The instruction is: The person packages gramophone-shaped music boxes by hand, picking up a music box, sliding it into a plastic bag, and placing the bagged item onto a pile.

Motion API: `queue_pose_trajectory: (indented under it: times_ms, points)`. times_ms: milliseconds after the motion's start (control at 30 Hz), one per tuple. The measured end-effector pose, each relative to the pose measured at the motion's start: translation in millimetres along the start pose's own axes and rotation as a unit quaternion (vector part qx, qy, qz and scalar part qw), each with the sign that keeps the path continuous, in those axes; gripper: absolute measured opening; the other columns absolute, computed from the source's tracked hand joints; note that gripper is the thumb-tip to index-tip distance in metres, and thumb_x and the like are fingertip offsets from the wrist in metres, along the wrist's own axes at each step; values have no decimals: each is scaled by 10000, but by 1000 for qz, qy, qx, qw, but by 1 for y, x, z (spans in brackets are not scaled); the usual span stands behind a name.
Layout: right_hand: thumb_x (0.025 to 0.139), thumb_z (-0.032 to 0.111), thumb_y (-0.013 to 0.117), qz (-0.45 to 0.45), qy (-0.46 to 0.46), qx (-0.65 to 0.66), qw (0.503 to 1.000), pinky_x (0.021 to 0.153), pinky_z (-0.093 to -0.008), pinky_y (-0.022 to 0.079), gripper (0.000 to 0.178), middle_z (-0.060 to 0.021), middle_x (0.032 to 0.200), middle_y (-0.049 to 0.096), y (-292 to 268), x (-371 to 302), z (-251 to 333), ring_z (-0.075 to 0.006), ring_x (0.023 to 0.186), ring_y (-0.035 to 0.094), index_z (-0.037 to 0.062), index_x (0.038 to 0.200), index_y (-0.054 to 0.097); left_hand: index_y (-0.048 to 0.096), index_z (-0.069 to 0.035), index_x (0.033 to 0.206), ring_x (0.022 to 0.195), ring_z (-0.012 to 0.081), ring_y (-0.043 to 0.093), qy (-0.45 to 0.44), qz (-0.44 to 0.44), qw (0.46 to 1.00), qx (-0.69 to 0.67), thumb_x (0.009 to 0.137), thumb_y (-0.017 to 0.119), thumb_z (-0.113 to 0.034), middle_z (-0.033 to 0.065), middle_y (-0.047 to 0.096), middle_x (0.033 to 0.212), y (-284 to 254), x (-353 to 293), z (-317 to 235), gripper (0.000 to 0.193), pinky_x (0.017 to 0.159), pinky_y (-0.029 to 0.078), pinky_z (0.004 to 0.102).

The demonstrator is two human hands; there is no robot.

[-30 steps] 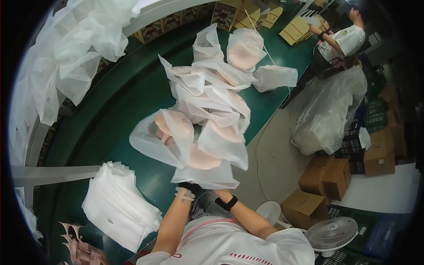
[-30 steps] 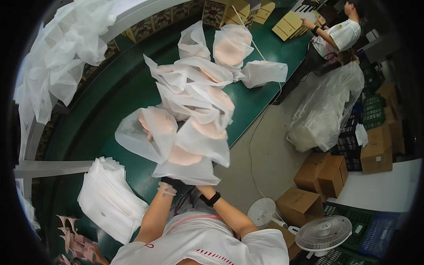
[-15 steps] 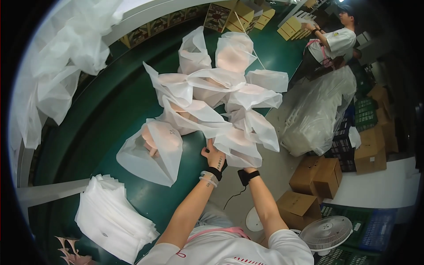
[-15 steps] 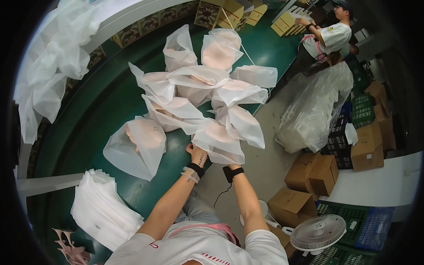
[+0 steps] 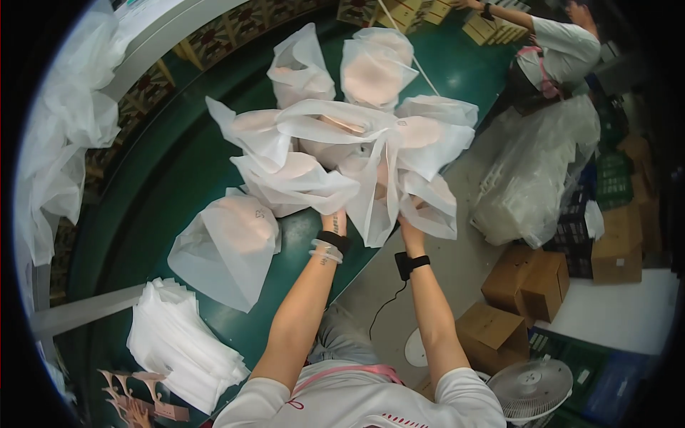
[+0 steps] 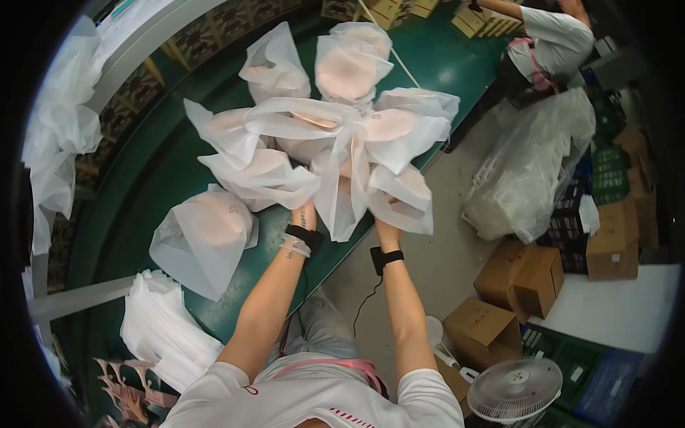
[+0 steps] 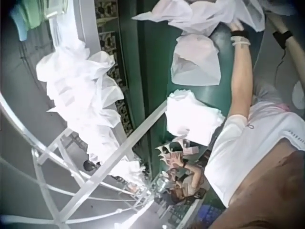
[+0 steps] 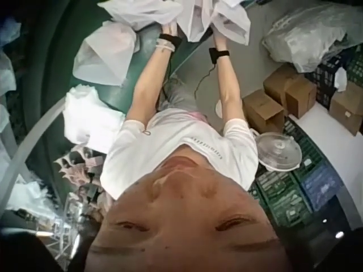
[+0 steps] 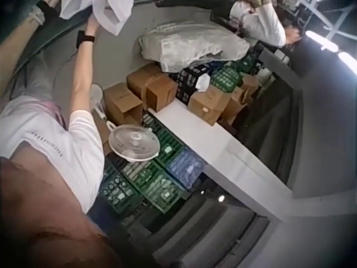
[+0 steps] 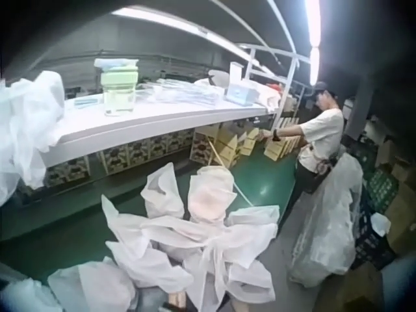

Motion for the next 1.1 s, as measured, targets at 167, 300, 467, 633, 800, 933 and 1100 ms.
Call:
queue_pose_trajectory:
  times_ms: [167, 300, 467, 633, 800, 933, 1100]
  points:
    - [799, 168, 667, -130, -30, -238, 962, 887, -341, 415, 447, -134, 1137, 521, -35, 3, -31, -242, 1068, 494, -52, 1144, 485, 481, -12, 1220, 1124, 227, 523, -228, 31, 954, -192, 951, 460, -300, 119, 521, 1242, -17, -112, 26, 395, 925, 415, 374]
    - [790, 118, 660, -103, 25, 42, 993, 890, -346, 425, 520, -151, 1165, 494, -33, -13, -49, -257, 1069, 495, -37, 1221, 413, 494, -31, 1146, 977, 249, 571, -117, -332, 897, -266, 915, 493, -209, 121, 575, 1081, -236, -147, 51, 292, 829, 485, 346]
    - [800, 0, 598, -8, 94, 190, 977, 884, -366, 435, 559, -182, 1196, 456, 29, -80, 21, -275, 1103, 477, -6, 1275, 303, 437, -50, 1185, 1025, 251, 549, -120, -23, 891, -437, 947, 431, -249, 135, 506, 1203, -316, -78, 44, 310, 856, 493, 329]
    - [846, 131, 596, 17, -68, 23, 997, 934, -349, 402, 441, -123, 1199, 504, 91, -27, 1, -243, 1130, 472, 4, 1237, 438, 443, -49, 1164, 1005, 249, 550, -107, -50, 899, -422, 931, 462, -258, 135, 503, 1184, -219, 26, 63, 313, 836, 495, 337]
    - [878, 189, 554, -27, 112, 122, 986, 934, -348, 394, 390, -116, 1212, 514, 95, 11, 1, -244, 1122, 478, 8, 1215, 474, 448, -48, 1143, 985, 247, 551, -97, -100, 912, -385, 915, 494, -267, 136, 499, 1164, -192, -21, 113, 319, 816, 497, 345]
    - [887, 201, 543, -115, 175, 195, 958, 931, -350, 391, 405, -121, 1214, 517, 45, 15, -21, -250, 1112, 483, 8, 1232, 457, 453, -47, 1126, 969, 246, 551, -106, -87, 918, -371, 903, 519, -274, 136, 497, 1149, -127, -88, 152, 326, 800, 498, 351]
    - [850, 122, 578, 3, 226, 261, 939, 878, -365, 425, 582, -165, 1132, 541, 70, -118, 5, -237, 1048, 517, 37, 1336, 270, 459, -46, 1105, 950, 244, 552, -78, -165, 925, -335, 887, 550, -283, 136, 494, 1130, -77, -126, 186, 335, 780, 499, 359]
Point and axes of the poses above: each hand's wrist, its own x-axis towards the middle knuckle, its own y-axis out of the palm, z = x × y, the point moved 9 cm from there along x, towards the middle knuckle
